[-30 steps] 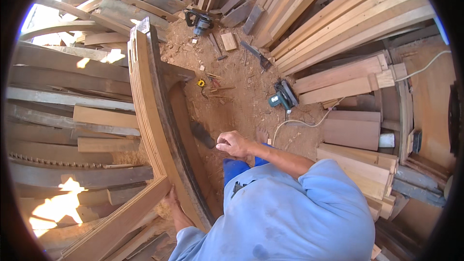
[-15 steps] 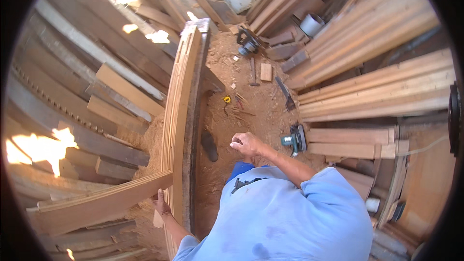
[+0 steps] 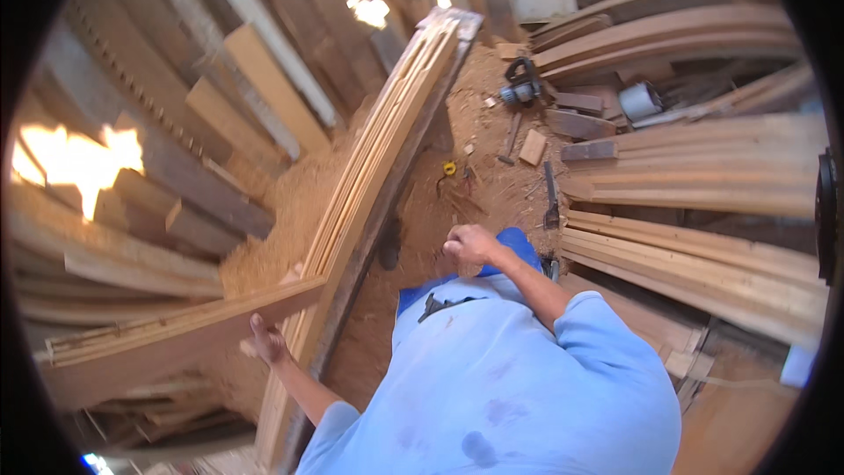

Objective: The person tests the fit of wooden planks in pre-cut mortise slots, marks dimensions with a pencil, and uses a mallet and chisel to refine the wood surface.

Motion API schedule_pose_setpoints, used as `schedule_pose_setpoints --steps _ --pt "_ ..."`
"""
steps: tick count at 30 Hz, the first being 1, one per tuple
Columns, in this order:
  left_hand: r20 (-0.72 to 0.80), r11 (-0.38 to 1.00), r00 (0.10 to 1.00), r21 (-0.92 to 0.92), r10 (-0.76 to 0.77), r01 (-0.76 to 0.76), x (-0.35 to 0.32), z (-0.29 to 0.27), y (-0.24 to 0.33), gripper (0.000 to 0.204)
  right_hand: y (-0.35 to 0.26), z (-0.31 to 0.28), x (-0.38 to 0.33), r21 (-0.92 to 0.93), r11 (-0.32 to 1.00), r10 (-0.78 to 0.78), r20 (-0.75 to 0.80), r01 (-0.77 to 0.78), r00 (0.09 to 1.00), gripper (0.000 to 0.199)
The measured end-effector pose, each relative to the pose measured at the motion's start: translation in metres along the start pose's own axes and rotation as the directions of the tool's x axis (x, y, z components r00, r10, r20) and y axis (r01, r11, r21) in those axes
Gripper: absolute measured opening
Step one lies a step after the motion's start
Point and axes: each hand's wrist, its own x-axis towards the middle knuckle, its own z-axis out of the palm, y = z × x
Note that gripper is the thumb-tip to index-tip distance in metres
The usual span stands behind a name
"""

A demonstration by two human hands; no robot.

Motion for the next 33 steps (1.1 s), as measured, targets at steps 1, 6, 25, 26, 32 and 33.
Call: schedule_pose_setpoints --steps 1,6,25,26,32,33 --pt "-0.038 1.000 0.999 -0.007 0.009 -0.009 0.000 -0.007 -0.007 0.078 0.009 -0.001 0.004 -0.024 1.000 0.020 0.042 -0.019 0.999 0.036" --pt "-0.287 0.996 0.956 -0.043 0.065 -0.081 -0.003 0.004 -0.019 0.088 0.049 -0.050 0.019 -0.206 0.976 0.115 0.242 -0.065 0.964 0.035" --pt "-0.640 0.810 0.509 0.531 0.575 -0.249 0.006 0.081 -0.010 0.103 0.059 -0.237 0.189 -0.467 0.872 0.110 0.473 0.144 0.874 0.032" --pt "-0.656 0.820 0.500 0.514 0.565 -0.251 0.006 0.078 -0.010 0.102 0.059 -0.236 0.196 -0.448 0.860 -0.041 0.415 0.244 0.909 0.036" --pt "-0.768 0.895 0.463 0.346 0.443 -0.282 0.005 0.084 -0.012 0.091 -0.059 -0.230 0.232 -0.576 0.681 -0.464 0.139 0.452 0.875 0.078" --pt "-0.768 0.901 0.473 0.341 0.431 -0.267 0.003 0.082 -0.014 0.094 -0.074 -0.229 0.247 -0.610 0.621 -0.518 0.152 0.492 0.842 0.080"
